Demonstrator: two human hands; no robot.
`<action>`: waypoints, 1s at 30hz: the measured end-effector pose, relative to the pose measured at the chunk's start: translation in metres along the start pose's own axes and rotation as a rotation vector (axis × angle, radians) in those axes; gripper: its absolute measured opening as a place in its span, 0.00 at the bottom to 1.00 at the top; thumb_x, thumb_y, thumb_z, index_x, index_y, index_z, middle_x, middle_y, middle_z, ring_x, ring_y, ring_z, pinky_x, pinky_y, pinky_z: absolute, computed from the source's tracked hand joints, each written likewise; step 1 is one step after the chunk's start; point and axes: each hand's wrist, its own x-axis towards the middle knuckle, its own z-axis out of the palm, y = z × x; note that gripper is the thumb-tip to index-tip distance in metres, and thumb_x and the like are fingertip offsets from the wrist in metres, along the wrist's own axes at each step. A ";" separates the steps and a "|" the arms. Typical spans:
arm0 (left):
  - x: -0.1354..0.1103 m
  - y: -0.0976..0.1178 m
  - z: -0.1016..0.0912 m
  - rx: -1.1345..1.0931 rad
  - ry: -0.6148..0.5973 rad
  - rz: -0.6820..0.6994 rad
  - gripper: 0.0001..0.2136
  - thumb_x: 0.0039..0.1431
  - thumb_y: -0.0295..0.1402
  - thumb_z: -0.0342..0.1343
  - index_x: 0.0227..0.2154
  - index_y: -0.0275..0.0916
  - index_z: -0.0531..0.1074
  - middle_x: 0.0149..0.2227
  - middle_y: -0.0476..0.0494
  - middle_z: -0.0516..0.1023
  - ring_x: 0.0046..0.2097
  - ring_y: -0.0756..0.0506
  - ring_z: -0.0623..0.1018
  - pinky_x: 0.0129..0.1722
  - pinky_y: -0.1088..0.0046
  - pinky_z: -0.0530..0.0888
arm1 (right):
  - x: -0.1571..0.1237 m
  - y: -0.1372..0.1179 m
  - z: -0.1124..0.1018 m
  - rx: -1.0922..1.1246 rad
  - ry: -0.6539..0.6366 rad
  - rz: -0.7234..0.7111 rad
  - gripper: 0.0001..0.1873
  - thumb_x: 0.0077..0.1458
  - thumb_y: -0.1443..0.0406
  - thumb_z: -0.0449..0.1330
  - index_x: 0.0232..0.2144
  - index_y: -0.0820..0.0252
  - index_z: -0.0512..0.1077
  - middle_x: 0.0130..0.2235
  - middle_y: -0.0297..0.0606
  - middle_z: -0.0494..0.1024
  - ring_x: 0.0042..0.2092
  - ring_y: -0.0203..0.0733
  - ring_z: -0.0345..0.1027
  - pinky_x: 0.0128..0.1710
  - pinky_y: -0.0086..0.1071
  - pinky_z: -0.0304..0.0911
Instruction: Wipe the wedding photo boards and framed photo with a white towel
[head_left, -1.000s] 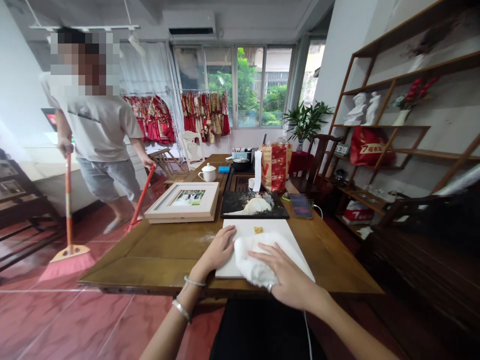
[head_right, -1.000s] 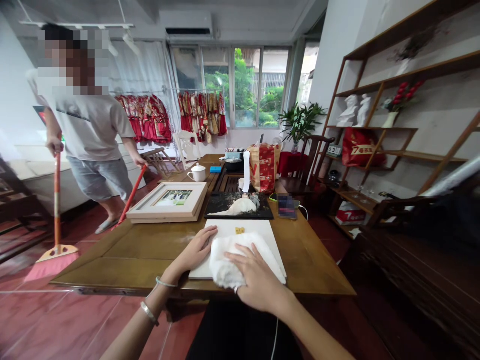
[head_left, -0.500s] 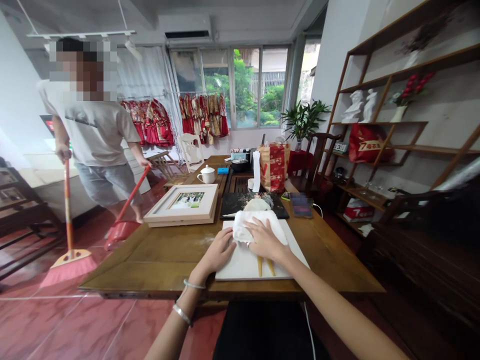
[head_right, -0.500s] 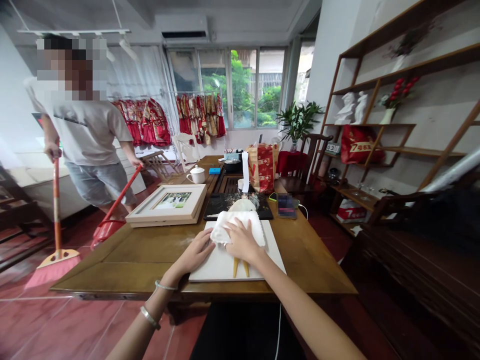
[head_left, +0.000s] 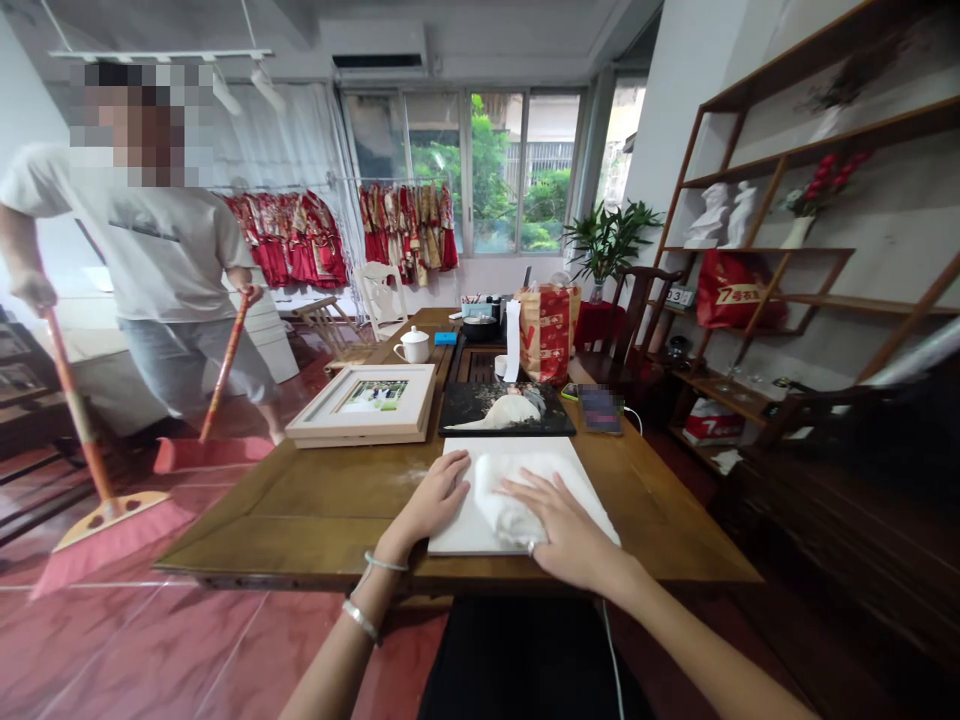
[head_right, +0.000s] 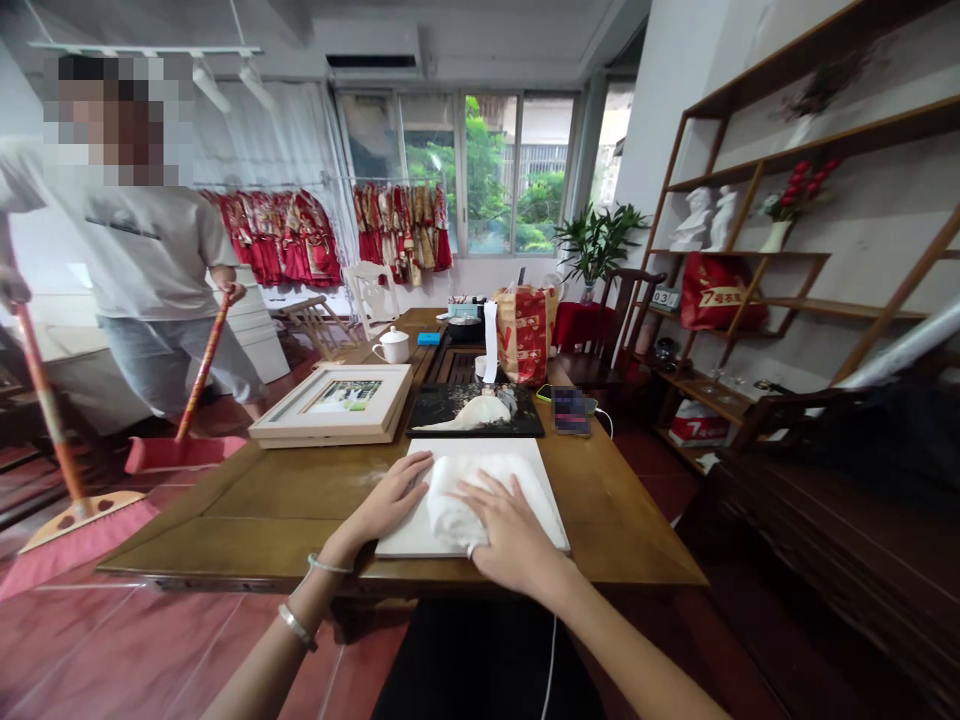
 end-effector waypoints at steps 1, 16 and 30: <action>0.000 0.000 0.000 0.002 -0.004 -0.001 0.18 0.60 0.33 0.46 0.52 0.36 0.66 0.57 0.35 0.64 0.59 0.40 0.63 0.60 0.56 0.60 | 0.012 0.006 -0.001 -0.007 0.016 0.039 0.40 0.40 0.71 0.50 0.59 0.53 0.56 0.62 0.34 0.57 0.65 0.46 0.38 0.61 0.52 0.27; 0.000 -0.002 0.000 0.009 -0.005 0.012 0.18 0.60 0.34 0.46 0.52 0.37 0.65 0.57 0.36 0.65 0.59 0.41 0.64 0.60 0.56 0.61 | 0.053 0.068 -0.011 -0.098 0.123 0.244 0.31 0.50 0.67 0.49 0.58 0.62 0.58 0.62 0.41 0.57 0.64 0.48 0.38 0.61 0.52 0.25; 0.000 0.001 0.000 0.032 0.002 0.032 0.18 0.60 0.34 0.45 0.52 0.38 0.65 0.57 0.36 0.65 0.59 0.40 0.63 0.59 0.55 0.61 | -0.062 0.009 0.005 -0.116 0.001 0.049 0.49 0.33 0.74 0.48 0.61 0.44 0.50 0.64 0.23 0.47 0.66 0.46 0.30 0.60 0.56 0.22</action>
